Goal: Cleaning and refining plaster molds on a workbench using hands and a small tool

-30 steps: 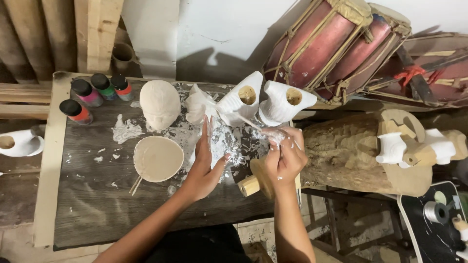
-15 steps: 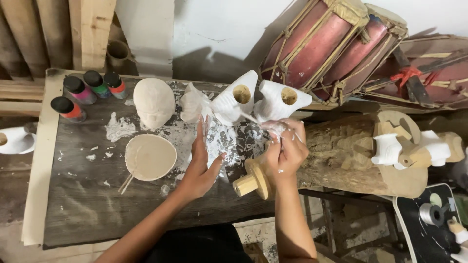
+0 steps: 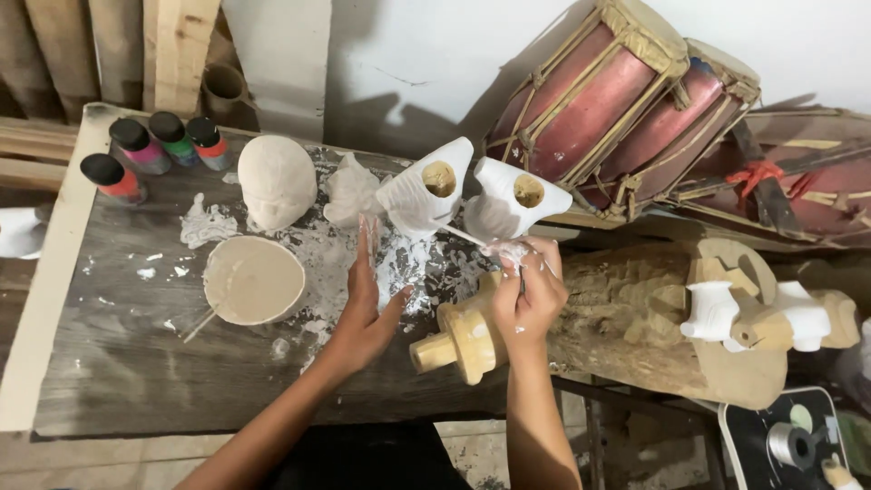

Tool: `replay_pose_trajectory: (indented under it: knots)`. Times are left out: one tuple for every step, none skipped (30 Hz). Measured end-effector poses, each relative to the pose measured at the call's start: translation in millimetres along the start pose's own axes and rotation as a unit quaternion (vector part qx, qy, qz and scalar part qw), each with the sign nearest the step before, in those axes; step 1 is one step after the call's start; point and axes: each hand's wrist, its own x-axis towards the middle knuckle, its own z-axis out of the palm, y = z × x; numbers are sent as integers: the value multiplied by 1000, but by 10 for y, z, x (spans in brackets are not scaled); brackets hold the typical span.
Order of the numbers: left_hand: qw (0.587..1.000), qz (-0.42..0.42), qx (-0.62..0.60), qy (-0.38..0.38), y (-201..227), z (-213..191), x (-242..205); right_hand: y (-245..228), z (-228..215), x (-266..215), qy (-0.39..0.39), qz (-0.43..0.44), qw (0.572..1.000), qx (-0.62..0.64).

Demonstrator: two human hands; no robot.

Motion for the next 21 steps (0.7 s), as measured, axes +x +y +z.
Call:
replay_pose_trajectory:
  knots:
    - [1000,0,0,4,37,20,-3,24,7,31,-2,-2,1000,4]
    - [1000,-7,-8,6,73,40,-6,47,13,60,5,-11,1000,14]
    - [1000,-13,-15,8,110,59,-11,68,20,90,12,-20,999,24]
    - [1000,-12,-15,12,87,83,-33,74,31,120,10,-22,999,28]
    - [1000,-21,-2,13,64,109,-48,83,40,154,15,-25,999,30]
    - [999,-29,11,13,42,135,-62,92,49,188,19,-27,999,32]
    - [999,-29,11,17,42,151,-54,121,48,185,18,-29,999,35]
    - [999,-28,18,19,43,167,-45,149,47,181,20,-29,999,35]
    - [999,-29,24,20,45,182,-44,171,43,172,21,-29,999,35]
    - [999,-29,24,23,43,199,-59,161,18,138,19,-29,999,37]
    - [998,-38,33,24,41,211,-61,162,4,116,20,-28,999,36]
    - [998,-47,42,24,40,223,-63,161,-9,95,22,-27,999,34]
    - [998,-46,43,28,76,229,-61,154,-42,100,21,-29,999,38]
    - [998,-50,36,30,111,236,-59,149,-76,105,16,-25,999,33]
    - [998,-56,28,30,143,250,-71,136,-126,95,9,-19,999,25]
    - [997,-57,28,33,104,275,-72,203,-122,50,8,-19,999,28]
    - [997,-58,28,38,64,301,-70,273,-120,3,16,-16,999,24]
    - [997,-58,28,43,23,326,-67,342,-118,-44,25,-13,999,21]
    - [997,-60,28,45,50,332,-63,390,-99,-64,23,-13,999,23]
    - [997,-64,21,46,78,336,-60,437,-80,-85,22,-9,999,42]
    - [997,-67,15,45,103,340,-49,487,-61,-104,23,-5,998,59]
